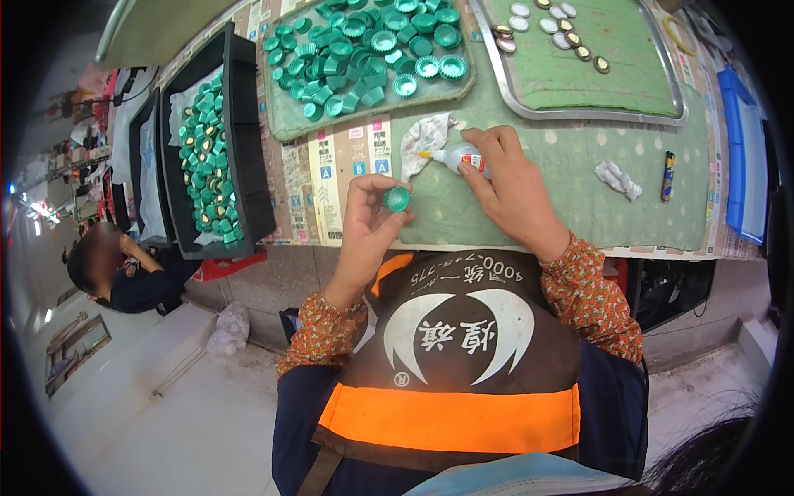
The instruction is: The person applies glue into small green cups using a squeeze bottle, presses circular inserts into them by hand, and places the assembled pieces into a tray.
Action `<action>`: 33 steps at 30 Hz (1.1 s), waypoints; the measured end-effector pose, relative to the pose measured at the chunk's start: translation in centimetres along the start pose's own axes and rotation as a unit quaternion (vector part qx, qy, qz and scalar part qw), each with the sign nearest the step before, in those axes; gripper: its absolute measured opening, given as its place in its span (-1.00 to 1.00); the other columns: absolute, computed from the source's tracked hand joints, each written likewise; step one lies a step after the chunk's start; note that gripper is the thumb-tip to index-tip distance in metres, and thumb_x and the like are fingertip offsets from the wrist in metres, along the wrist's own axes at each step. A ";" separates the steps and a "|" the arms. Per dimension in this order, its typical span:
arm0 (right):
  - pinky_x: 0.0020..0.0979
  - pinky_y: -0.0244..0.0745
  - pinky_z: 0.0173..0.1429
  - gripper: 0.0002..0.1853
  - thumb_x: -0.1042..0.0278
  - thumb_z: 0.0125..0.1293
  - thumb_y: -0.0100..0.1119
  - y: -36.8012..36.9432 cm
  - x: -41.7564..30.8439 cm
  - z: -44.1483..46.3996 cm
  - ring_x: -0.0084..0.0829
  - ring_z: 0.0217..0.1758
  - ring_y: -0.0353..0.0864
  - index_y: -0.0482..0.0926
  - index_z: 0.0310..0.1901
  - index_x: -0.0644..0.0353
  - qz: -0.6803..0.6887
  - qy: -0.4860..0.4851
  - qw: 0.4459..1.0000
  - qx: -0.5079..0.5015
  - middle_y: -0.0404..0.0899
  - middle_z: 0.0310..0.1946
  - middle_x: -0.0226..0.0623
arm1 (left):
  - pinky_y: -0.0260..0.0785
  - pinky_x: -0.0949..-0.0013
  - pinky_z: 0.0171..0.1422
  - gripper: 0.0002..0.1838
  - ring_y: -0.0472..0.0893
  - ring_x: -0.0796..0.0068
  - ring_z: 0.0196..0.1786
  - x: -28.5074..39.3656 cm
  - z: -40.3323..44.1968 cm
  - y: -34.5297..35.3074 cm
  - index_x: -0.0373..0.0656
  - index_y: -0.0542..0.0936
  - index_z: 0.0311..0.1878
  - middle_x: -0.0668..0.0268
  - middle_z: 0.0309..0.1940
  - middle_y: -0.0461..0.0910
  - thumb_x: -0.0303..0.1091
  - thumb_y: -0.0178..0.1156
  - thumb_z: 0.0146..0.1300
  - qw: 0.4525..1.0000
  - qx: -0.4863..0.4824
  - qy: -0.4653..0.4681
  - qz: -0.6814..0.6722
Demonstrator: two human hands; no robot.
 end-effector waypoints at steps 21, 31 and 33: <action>-0.13 0.59 -0.02 -0.81 0.33 0.35 0.25 -9.1 7.6 14.8 -0.18 -0.03 0.62 0.70 -0.03 -0.01 -0.272 -0.076 0.944 0.168 0.53 -0.14 -0.28 | 0.51 0.27 0.24 -0.45 0.54 0.60 -0.07 -0.2 0.1 1.5 -0.08 0.30 0.50 0.37 -0.13 0.52 -0.35 0.12 0.50 0.995 -0.052 -0.070 -0.042; -0.13 0.48 -0.15 -0.86 0.49 0.33 0.19 -11.6 1.1 4.1 -0.09 -0.18 0.60 0.67 -0.13 0.11 -0.174 -0.079 0.981 0.026 0.50 -0.30 -0.17 | 0.57 0.27 0.18 -0.45 0.56 0.56 -0.13 -1.3 0.1 1.9 -0.10 0.27 0.52 0.34 -0.11 0.53 -0.29 0.10 0.53 0.972 -0.059 -0.146 -0.177; -0.12 0.47 -0.16 -0.82 0.52 0.29 0.18 -10.4 0.7 1.7 -0.08 -0.19 0.59 0.68 -0.11 0.13 -0.199 -0.083 0.976 -0.035 0.49 -0.31 -0.16 | 0.59 0.28 0.14 -0.47 0.58 0.54 -0.13 -1.3 0.3 2.1 -0.15 0.27 0.51 0.29 -0.10 0.55 -0.20 0.04 0.59 0.967 -0.067 -0.151 -0.195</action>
Point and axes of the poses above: each hand's wrist, its own z-axis towards the middle knuckle, its own y-axis out of the palm, x = y × z, the point moved 9 cm from there along z, towards the middle knuckle
